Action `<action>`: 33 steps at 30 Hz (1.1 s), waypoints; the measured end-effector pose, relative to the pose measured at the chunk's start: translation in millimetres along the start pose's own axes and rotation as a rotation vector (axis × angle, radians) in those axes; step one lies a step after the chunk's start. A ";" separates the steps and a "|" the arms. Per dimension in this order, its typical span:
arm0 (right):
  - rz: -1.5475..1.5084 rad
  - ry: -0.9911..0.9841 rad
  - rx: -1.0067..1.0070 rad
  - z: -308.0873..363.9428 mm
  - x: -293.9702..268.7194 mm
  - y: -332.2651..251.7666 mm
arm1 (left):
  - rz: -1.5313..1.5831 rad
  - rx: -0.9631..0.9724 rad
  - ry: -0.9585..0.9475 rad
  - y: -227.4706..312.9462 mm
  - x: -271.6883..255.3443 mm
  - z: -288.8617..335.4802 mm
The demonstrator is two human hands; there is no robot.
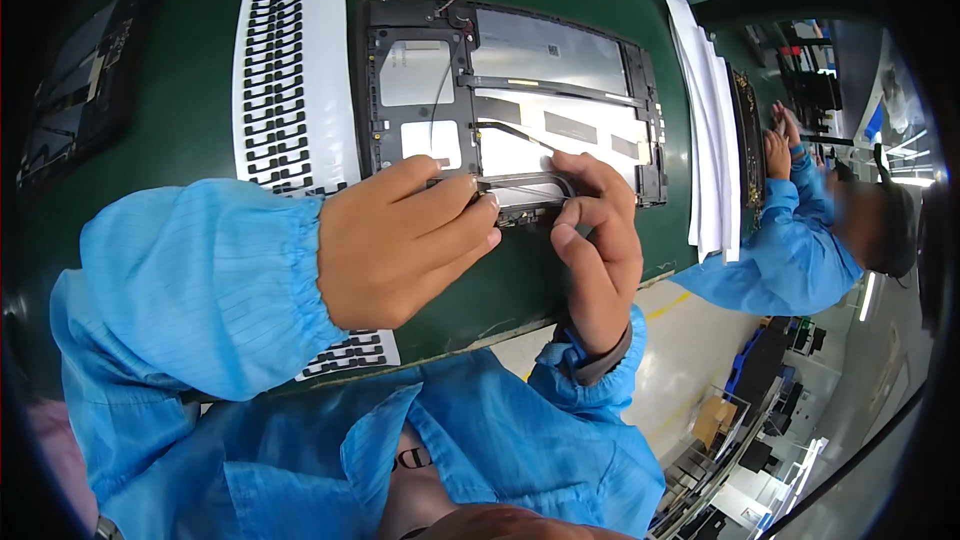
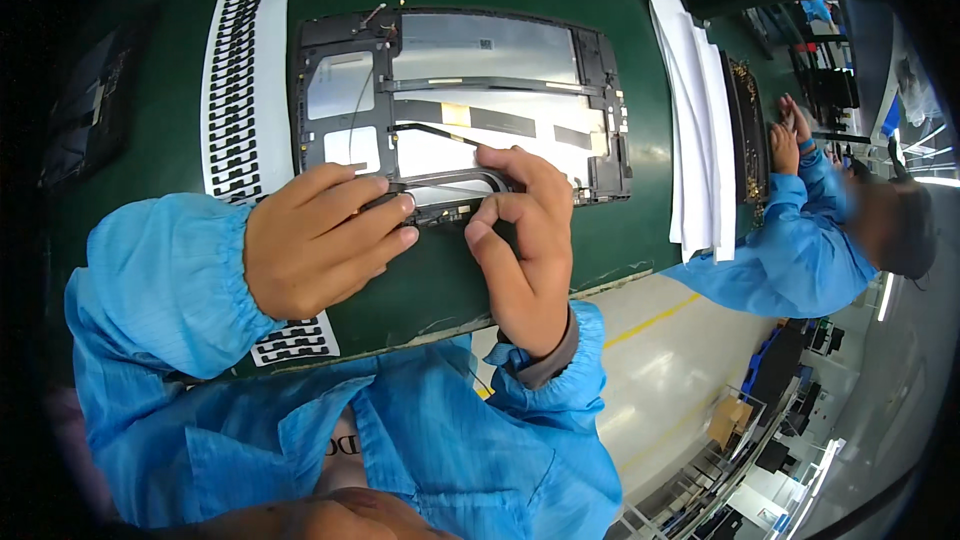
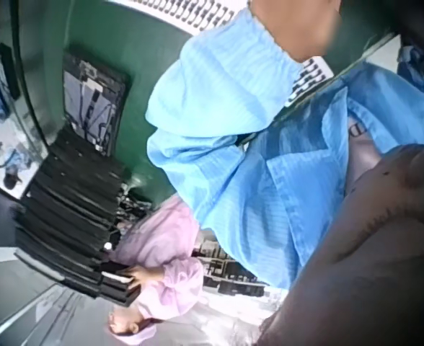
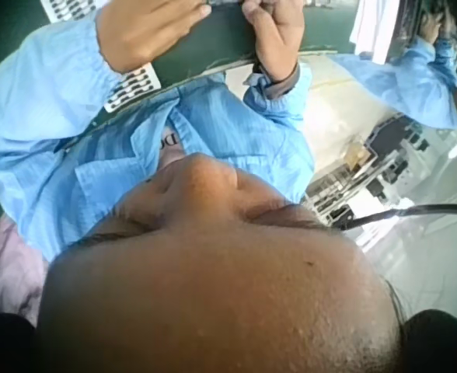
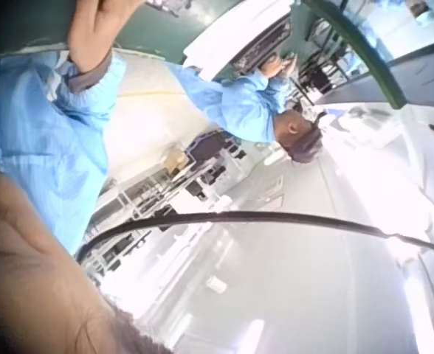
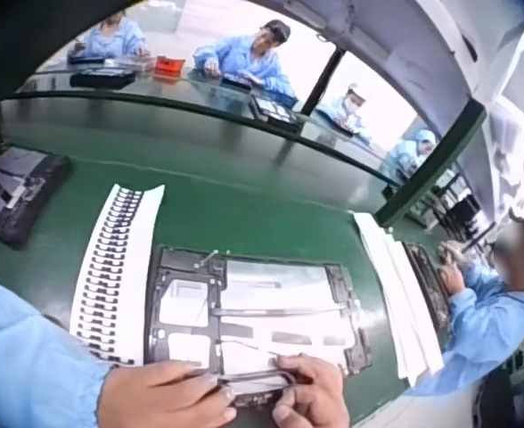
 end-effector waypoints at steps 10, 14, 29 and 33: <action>0.029 -0.030 -0.004 -6.0 -0.8 3.3 | 0.052 -0.038 -0.061 -3.3 2.3 -0.6; 0.061 -0.022 0.001 -5.9 0.7 2.0 | 0.045 -0.047 -0.089 -2.0 2.9 0.2; 0.089 -0.012 0.000 -5.3 1.8 4.4 | 0.114 -0.090 -0.081 -1.9 1.4 0.3; 0.100 -0.010 -0.021 -5.3 1.9 4.3 | 0.048 -0.117 -0.097 0.8 1.7 -1.9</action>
Point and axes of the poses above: each hand's wrist, its own z-axis away from the middle knuckle, its own x-axis out of the palm, y = z × x, the point moved 4 cm from there along -z, towards the middle knuckle, and after that the axes turned 9 degrees about -y, right-handed, at the moved point
